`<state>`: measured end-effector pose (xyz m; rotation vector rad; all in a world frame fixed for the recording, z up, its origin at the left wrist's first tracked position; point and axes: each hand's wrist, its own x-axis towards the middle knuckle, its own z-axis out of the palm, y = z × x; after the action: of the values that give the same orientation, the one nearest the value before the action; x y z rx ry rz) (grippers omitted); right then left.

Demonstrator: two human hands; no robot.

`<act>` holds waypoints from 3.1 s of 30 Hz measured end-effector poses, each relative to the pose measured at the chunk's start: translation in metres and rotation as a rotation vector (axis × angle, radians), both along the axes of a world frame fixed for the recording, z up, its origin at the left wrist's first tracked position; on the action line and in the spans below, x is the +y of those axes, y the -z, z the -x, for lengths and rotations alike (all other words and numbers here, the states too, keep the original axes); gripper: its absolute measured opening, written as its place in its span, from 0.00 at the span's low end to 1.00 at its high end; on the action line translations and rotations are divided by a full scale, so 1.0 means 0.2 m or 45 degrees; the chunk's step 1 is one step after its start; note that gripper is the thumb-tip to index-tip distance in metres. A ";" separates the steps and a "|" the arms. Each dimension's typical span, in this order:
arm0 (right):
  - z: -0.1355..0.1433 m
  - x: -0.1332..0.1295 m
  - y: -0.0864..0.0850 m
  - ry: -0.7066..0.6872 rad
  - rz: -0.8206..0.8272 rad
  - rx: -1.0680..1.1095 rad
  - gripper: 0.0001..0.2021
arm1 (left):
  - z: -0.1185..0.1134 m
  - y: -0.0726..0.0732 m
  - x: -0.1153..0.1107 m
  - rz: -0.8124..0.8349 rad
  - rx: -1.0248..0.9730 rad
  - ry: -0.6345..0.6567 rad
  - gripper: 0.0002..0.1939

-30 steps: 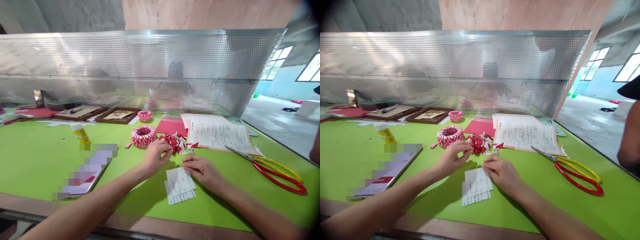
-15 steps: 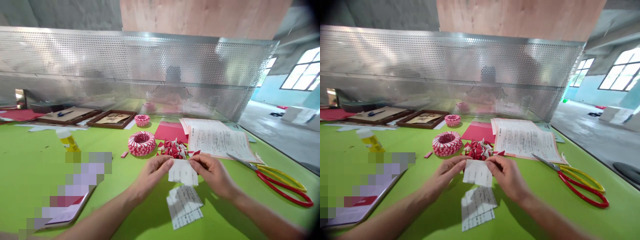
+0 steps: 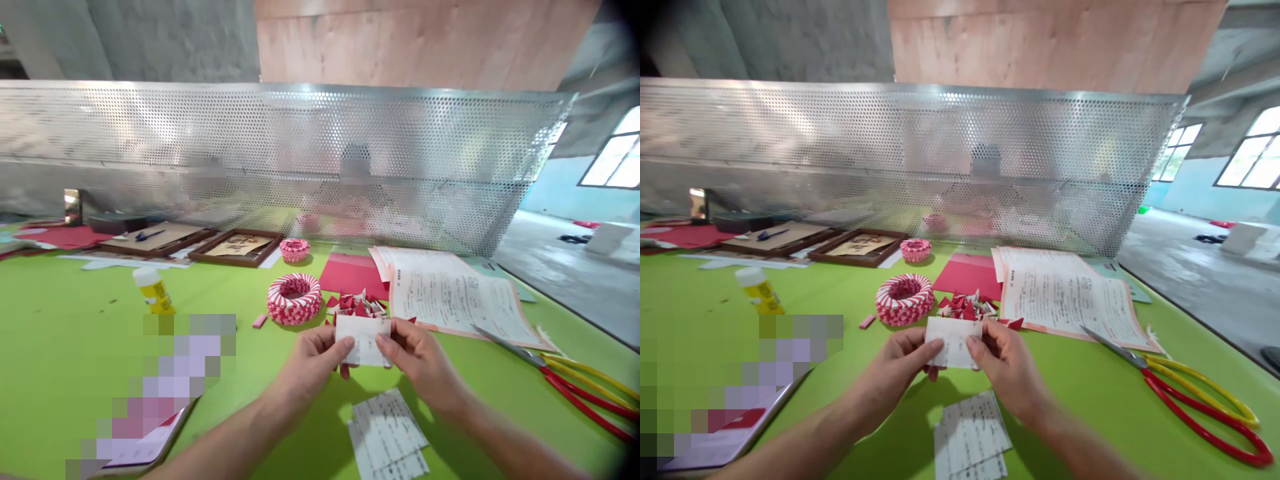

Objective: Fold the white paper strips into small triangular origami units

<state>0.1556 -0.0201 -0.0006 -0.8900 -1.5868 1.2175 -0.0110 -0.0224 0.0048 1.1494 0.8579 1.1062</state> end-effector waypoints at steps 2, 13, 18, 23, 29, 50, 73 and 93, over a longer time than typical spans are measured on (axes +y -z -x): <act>0.00 0.00 0.02 0.038 -0.036 -0.056 0.10 | 0.00 0.00 0.00 -0.007 0.008 0.040 0.09; -0.02 -0.01 0.03 0.022 -0.052 -0.101 0.10 | 0.04 0.02 0.03 -0.018 0.043 0.150 0.09; -0.02 -0.01 0.01 0.042 -0.018 0.020 0.10 | 0.04 0.00 0.01 0.001 -0.050 0.183 0.08; -0.04 -0.02 0.00 0.043 -0.068 0.083 0.09 | 0.04 -0.02 -0.01 0.011 -0.213 0.182 0.07; -0.07 -0.03 0.01 -0.001 0.004 0.180 0.07 | 0.04 -0.02 -0.02 0.009 -0.291 0.220 0.06; -0.10 -0.06 -0.02 -0.072 -0.091 0.249 0.10 | 0.06 -0.07 -0.05 0.015 -0.352 0.390 0.11; 0.05 -0.05 0.03 0.185 0.308 0.403 0.12 | 0.00 -0.04 -0.06 -0.118 -0.091 0.142 0.17; 0.01 -0.08 0.02 0.095 -0.297 -0.227 0.03 | -0.02 -0.05 -0.10 -0.597 0.887 0.052 0.09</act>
<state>0.1529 -0.0364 -0.0053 -0.9171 -1.7789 0.8992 -0.0078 -0.0424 0.0139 2.0004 1.1221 0.8942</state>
